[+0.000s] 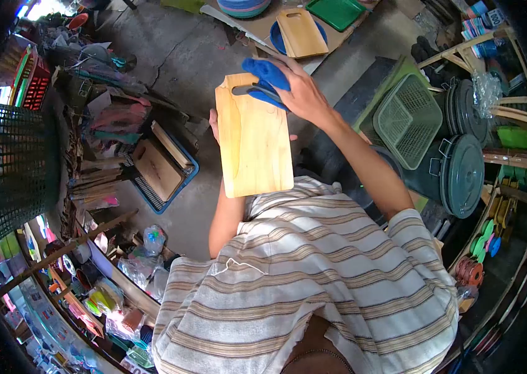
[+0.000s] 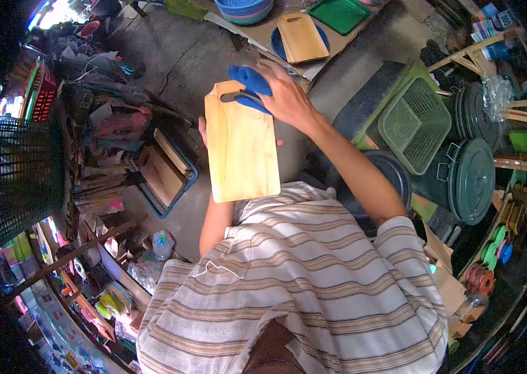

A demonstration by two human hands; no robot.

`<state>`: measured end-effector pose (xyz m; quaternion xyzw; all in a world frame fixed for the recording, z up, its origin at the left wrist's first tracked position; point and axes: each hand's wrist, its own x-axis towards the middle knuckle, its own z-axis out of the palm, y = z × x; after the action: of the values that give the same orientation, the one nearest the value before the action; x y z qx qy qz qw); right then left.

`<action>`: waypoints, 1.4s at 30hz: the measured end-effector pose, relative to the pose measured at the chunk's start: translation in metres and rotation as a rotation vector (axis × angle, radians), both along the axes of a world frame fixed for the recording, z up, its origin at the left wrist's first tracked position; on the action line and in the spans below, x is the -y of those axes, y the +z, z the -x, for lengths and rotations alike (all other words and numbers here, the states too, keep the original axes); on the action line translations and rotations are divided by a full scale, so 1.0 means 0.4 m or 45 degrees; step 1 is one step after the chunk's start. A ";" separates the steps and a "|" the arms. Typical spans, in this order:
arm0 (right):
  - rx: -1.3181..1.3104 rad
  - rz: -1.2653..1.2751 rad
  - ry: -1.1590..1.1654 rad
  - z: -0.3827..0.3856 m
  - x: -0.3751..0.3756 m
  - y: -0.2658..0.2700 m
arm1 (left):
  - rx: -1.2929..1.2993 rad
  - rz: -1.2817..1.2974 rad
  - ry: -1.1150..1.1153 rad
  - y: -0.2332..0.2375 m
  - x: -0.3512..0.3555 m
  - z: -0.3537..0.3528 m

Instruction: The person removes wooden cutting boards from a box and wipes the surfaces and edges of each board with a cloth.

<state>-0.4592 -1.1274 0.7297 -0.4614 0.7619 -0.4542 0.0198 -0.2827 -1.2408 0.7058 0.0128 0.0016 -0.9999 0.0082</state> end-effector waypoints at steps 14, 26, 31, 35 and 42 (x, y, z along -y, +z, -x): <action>0.103 -0.386 0.553 -0.377 -0.052 0.092 | 0.074 0.241 0.207 -0.122 0.138 -0.122; 1.400 -0.409 -0.259 -0.421 -0.170 -0.237 | 0.609 0.244 0.081 -0.241 0.201 -0.266; 1.827 -0.067 -0.254 -0.588 -0.209 -0.216 | 0.846 0.397 0.094 -0.254 0.198 -0.331; 2.023 0.070 -0.134 -0.655 -0.233 -0.155 | 0.872 0.288 0.097 -0.191 0.191 -0.415; 1.750 -0.043 0.230 -0.757 -0.220 -0.238 | 1.333 1.128 0.447 -0.170 0.144 -0.620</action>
<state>-0.1563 -1.0394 0.6344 -0.1303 0.5421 -0.6282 0.5427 -0.0345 -1.2984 0.6378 0.4871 -0.4073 -0.7528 0.1735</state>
